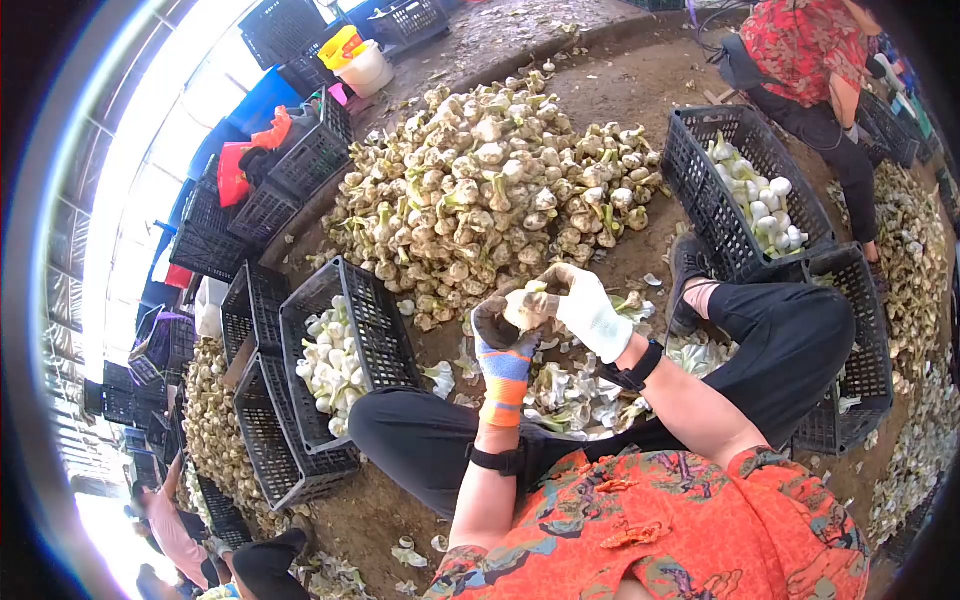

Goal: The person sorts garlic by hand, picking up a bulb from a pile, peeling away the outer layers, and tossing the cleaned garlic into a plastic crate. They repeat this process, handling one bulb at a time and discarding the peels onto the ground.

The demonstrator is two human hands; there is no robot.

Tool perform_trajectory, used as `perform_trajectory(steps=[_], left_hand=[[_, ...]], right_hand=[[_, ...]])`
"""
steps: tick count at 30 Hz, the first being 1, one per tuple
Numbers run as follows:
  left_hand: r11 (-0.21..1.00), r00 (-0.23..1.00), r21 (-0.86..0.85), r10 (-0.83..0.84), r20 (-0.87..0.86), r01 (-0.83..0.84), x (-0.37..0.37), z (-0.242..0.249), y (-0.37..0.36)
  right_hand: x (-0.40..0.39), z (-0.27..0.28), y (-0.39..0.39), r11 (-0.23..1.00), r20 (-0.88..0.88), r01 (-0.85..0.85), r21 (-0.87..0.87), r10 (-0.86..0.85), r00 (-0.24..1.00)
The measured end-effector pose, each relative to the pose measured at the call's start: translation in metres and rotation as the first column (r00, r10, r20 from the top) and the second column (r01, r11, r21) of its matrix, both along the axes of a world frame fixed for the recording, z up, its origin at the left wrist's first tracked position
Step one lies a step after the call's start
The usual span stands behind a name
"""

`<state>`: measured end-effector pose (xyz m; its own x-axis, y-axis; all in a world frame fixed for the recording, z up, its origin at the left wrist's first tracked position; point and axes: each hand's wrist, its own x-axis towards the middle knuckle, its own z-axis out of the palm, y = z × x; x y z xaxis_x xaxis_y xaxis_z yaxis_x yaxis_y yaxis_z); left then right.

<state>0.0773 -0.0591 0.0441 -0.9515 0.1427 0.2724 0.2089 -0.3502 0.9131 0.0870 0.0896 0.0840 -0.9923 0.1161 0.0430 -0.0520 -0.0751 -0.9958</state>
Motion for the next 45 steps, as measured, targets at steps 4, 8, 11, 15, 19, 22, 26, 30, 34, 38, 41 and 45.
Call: perform_trajectory(steps=[4,8,11,15,19,22,26,30,34,38,41,45], left_hand=[[0.999,1.000,0.045,0.003,-0.028,-0.001,-0.004,-0.001,-0.003],[0.999,1.000,0.040,0.022,-0.011,-0.021,-0.005,0.002,-0.005],[0.999,0.998,0.004,0.034,-0.057,-0.033,-0.005,0.003,-0.004],[0.968,0.977,-0.223,0.073,-0.201,-0.118,-0.007,0.006,-0.008],[0.895,0.938,-0.387,0.085,-0.337,-0.220,-0.004,0.017,-0.006],[0.928,0.955,-0.331,0.073,-0.288,-0.170,-0.003,0.016,-0.006],[0.977,0.994,-0.202,0.043,-0.101,-0.062,-0.001,0.012,-0.007],[0.998,0.999,0.041,-0.037,-0.025,0.038,-0.007,0.005,-0.007],[0.966,0.966,0.250,-0.126,0.226,0.067,-0.002,0.016,-0.007],[0.889,0.919,0.424,-0.299,0.255,0.171,-0.001,0.031,-0.009],[0.956,0.972,0.285,-0.131,0.195,0.072,-0.005,0.015,-0.007],[0.995,0.996,0.030,-0.089,-0.023,0.090,-0.009,0.009,-0.002]], right_hand=[[0.004,0.006,0.002,0.977,-0.016,-0.102,-0.187,0.101,0.995],[0.005,0.003,0.006,0.944,0.063,-0.135,-0.301,0.160,0.985],[0.004,0.004,0.005,0.933,0.087,-0.100,-0.345,0.138,0.987],[0.002,-0.001,0.006,0.874,0.052,-0.146,-0.463,0.192,0.980],[0.005,0.008,-0.001,0.965,0.133,-0.088,-0.248,0.124,0.983],[0.004,-0.002,-0.001,0.948,0.152,-0.049,-0.315,0.101,0.983],[0.004,-0.003,0.001,0.872,0.154,-0.022,-0.488,0.111,0.982],[0.003,-0.001,0.008,1.000,-0.030,-0.025,-0.001,0.025,0.999],[0.001,-0.002,0.014,0.856,-0.296,0.109,0.505,0.054,0.954],[-0.006,-0.037,0.017,0.943,-0.145,0.096,0.319,-0.051,0.988],[-0.001,-0.012,0.015,0.996,-0.081,0.031,0.083,-0.025,0.996],[0.001,0.006,0.018,0.863,-0.207,0.095,0.497,0.011,0.978]])
